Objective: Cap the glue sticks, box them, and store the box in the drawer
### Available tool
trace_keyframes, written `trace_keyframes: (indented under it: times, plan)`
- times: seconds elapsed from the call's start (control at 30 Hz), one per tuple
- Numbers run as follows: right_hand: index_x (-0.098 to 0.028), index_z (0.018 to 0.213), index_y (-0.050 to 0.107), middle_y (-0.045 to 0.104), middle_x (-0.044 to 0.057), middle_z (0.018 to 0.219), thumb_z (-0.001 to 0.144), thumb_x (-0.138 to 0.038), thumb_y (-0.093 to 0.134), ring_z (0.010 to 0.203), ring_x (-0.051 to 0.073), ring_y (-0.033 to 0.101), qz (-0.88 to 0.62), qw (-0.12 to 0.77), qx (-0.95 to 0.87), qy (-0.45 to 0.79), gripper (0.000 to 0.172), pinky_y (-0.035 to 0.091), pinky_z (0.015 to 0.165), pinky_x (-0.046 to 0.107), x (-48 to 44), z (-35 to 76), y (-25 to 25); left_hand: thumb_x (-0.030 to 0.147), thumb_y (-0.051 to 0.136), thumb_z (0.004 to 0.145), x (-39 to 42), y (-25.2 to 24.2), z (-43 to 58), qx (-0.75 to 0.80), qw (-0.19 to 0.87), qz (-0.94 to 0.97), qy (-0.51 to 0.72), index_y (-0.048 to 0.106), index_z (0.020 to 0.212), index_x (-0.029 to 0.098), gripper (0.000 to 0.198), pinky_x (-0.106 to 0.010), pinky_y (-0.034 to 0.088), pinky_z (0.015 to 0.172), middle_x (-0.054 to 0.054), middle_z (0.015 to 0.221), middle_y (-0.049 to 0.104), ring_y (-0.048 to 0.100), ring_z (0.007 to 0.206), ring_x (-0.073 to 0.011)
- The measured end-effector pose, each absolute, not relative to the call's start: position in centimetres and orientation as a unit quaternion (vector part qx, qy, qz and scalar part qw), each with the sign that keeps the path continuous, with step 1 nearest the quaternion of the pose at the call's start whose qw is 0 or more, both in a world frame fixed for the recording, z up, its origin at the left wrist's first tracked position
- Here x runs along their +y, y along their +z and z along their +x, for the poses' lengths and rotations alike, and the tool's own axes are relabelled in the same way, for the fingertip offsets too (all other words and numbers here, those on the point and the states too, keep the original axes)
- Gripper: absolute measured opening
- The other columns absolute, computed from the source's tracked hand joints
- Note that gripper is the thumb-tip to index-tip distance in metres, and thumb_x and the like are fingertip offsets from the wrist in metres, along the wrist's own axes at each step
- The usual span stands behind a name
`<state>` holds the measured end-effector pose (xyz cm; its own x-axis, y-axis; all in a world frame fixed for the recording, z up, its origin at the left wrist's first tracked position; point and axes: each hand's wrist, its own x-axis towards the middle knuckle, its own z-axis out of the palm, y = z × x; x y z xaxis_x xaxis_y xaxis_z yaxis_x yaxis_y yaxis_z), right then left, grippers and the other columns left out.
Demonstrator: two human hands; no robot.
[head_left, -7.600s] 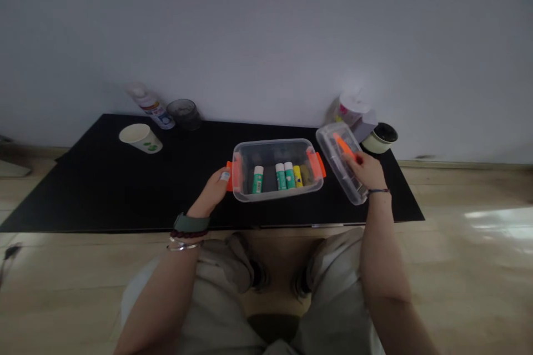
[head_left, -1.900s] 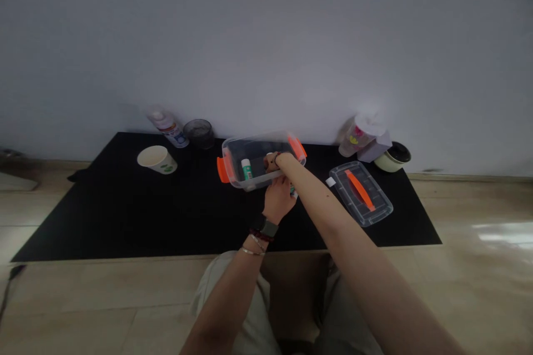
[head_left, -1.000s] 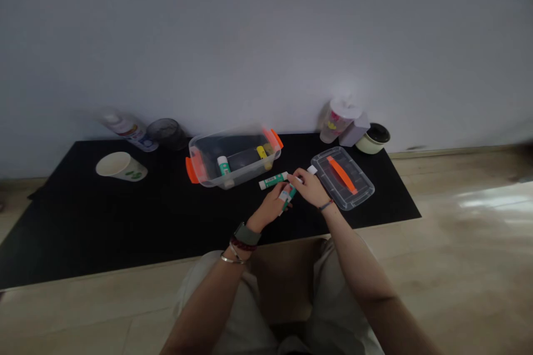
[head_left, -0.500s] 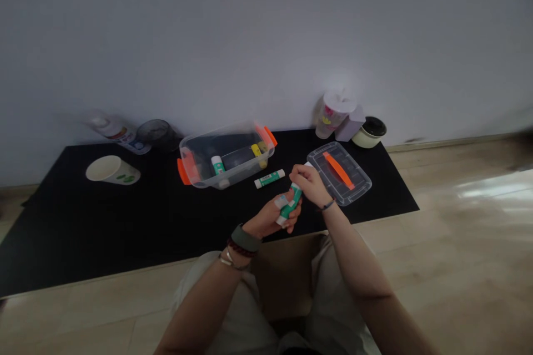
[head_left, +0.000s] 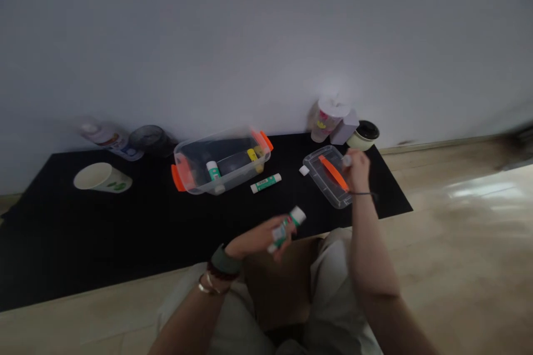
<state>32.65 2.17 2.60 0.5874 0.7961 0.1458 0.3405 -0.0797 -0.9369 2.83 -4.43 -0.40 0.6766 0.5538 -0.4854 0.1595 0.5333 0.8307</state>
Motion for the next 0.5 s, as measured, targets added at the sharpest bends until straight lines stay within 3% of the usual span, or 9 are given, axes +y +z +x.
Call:
trace_keyframes:
  times: [0.13,0.2,0.33,0.5]
  plan:
    - [-0.022,0.081,0.060,0.060,0.002,0.067,0.080,-0.050,0.063,0.060,0.017,0.054,-0.747,0.273,-0.564,0.222,0.028,0.041,0.058,0.029,2.0,30.2,0.0,0.040,0.048,0.096,-2.3,-1.0,3.9,0.540,0.434,0.720,0.030,0.050,0.109,0.018,0.026,-0.031,0.044,0.065,-0.008,0.083,0.068,0.067,0.077,-0.0245]
    - [-0.022,0.085,0.064,0.065,0.003,0.073,0.079,-0.045,0.068,0.064,0.018,0.059,-0.740,0.213,-0.595,0.230,0.024,0.043,0.062,0.029,2.3,28.1,-1.0,0.036,0.044,0.098,-1.8,-1.2,4.3,0.556,0.319,0.767,-0.015,0.049,0.116,0.016,0.027,-0.033,0.046,0.070,-0.013,0.099,0.069,0.068,0.092,-0.0280]
    - [-0.023,0.089,0.067,0.068,0.003,0.074,0.078,-0.041,0.074,0.065,0.018,0.063,-0.726,0.163,-0.624,0.239,0.022,0.044,0.064,0.029,2.7,26.0,-2.1,0.036,0.048,0.096,-1.7,-1.9,4.8,0.536,0.181,0.825,0.007,0.057,0.110,0.017,0.025,-0.036,0.046,0.084,-0.014,0.112,0.066,0.060,0.110,-0.0296]
    - [-0.021,0.096,0.067,0.070,0.007,0.083,0.083,-0.042,0.073,0.075,0.021,0.066,-0.722,0.110,-0.659,0.177,0.025,0.045,0.065,0.029,2.8,25.7,-1.7,0.037,0.054,0.094,-1.2,-3.1,5.8,0.527,0.124,0.839,0.054,0.063,0.110,0.017,0.027,-0.042,0.044,0.089,-0.014,0.112,0.064,0.058,0.109,-0.0309]
